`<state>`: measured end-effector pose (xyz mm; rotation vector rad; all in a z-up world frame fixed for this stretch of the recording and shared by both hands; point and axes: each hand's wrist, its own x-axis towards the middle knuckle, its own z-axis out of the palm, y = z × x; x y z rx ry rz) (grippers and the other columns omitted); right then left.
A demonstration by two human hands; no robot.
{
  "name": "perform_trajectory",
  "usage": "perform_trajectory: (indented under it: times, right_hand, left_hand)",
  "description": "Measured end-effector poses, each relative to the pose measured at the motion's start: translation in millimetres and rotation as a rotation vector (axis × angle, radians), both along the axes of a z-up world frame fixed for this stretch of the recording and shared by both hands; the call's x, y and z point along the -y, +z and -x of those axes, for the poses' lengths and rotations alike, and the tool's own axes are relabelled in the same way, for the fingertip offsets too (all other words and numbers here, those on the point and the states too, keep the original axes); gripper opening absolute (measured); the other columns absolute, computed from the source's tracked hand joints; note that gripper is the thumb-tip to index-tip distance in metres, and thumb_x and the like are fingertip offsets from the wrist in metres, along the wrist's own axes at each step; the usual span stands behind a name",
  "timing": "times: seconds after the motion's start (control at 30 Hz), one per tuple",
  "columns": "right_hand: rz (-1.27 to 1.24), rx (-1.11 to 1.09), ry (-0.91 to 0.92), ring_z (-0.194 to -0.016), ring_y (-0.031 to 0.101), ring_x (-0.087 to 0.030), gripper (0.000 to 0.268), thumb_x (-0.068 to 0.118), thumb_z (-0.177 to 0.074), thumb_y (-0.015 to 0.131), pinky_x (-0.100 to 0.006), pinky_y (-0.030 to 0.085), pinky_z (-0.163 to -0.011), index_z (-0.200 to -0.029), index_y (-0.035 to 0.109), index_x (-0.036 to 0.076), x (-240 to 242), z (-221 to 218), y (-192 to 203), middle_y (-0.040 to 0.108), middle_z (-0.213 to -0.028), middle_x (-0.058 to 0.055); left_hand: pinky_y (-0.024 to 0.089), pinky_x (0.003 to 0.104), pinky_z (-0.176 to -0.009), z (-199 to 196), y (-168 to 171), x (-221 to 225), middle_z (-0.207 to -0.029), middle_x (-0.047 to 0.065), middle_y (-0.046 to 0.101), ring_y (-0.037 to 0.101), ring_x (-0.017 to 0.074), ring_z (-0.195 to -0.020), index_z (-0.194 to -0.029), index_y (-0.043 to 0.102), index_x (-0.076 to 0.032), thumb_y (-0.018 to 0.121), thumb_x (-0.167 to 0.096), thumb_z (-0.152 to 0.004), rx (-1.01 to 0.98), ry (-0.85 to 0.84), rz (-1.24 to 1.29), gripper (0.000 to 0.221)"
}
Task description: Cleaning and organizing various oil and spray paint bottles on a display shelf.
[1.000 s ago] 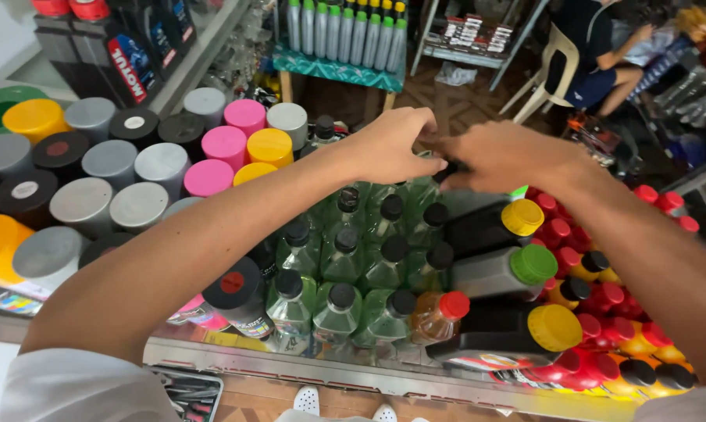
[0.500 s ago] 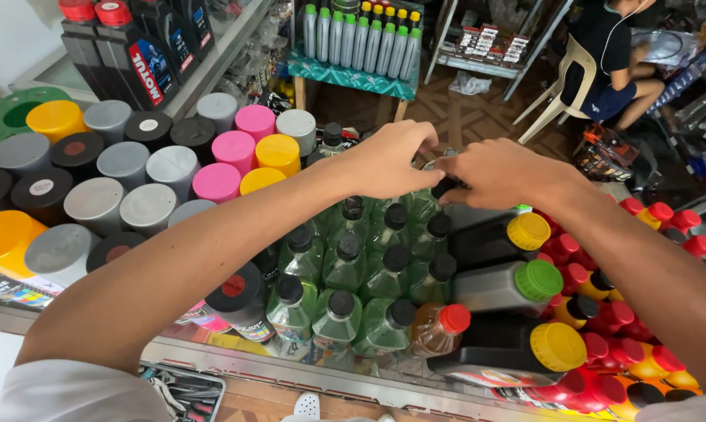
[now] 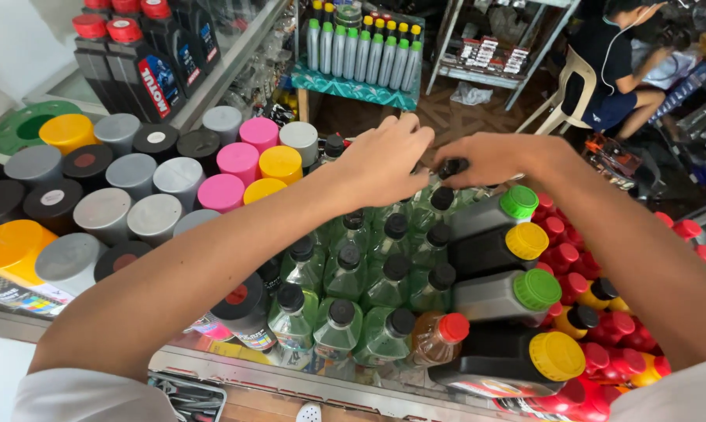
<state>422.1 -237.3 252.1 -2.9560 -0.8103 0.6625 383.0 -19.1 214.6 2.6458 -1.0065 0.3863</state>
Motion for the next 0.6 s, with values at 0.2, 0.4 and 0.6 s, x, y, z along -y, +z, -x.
perform_trajectory:
  times: [0.2, 0.4, 0.6]
  right_hand:
    - [0.048, 0.15, 0.126, -0.107, 0.07, -0.047, 0.043, 0.041, -0.086, 0.071, -0.056, 0.057, -0.095, -0.124, 0.064, 0.021, 11.3, -25.2, -33.4, 0.076, -0.108, -0.026]
    - [-0.138, 0.335, 0.185, -0.088, 0.069, -0.043, 0.041, 0.029, -0.086, 0.072, -0.055, 0.055, -0.081, -0.122, 0.064, 0.011, 32.8, -22.2, 1.5, 0.075, -0.1, -0.023]
    - [-0.428, 0.96, 0.422, -0.07, 0.064, -0.03, 0.035, 0.013, -0.091, 0.082, -0.04, 0.053, -0.066, -0.119, 0.077, -0.006, 72.8, 22.0, 56.2, 0.074, -0.098, -0.018]
  left_hand:
    - [0.058, 0.05, -0.08, 16.2, -0.9, -5.9, -0.106, 0.014, 0.056, 0.063, 0.0357, -0.102, -0.112, 0.063, 0.0, 0.065, -0.025, -0.091, 0.175, 0.055, -0.047, 0.033]
    - [0.056, 0.049, -0.075, 32.1, 3.8, -14.4, -0.105, 0.015, 0.056, 0.061, 0.0372, -0.097, -0.108, 0.06, -0.003, 0.07, -0.024, -0.085, 0.252, 0.111, 0.051, 0.033]
    - [0.056, 0.047, -0.068, 72.0, 24.7, -6.6, -0.102, 0.013, 0.06, 0.064, 0.0362, -0.087, -0.101, 0.06, -0.005, 0.072, -0.021, -0.081, 0.376, 0.201, 0.319, 0.029]
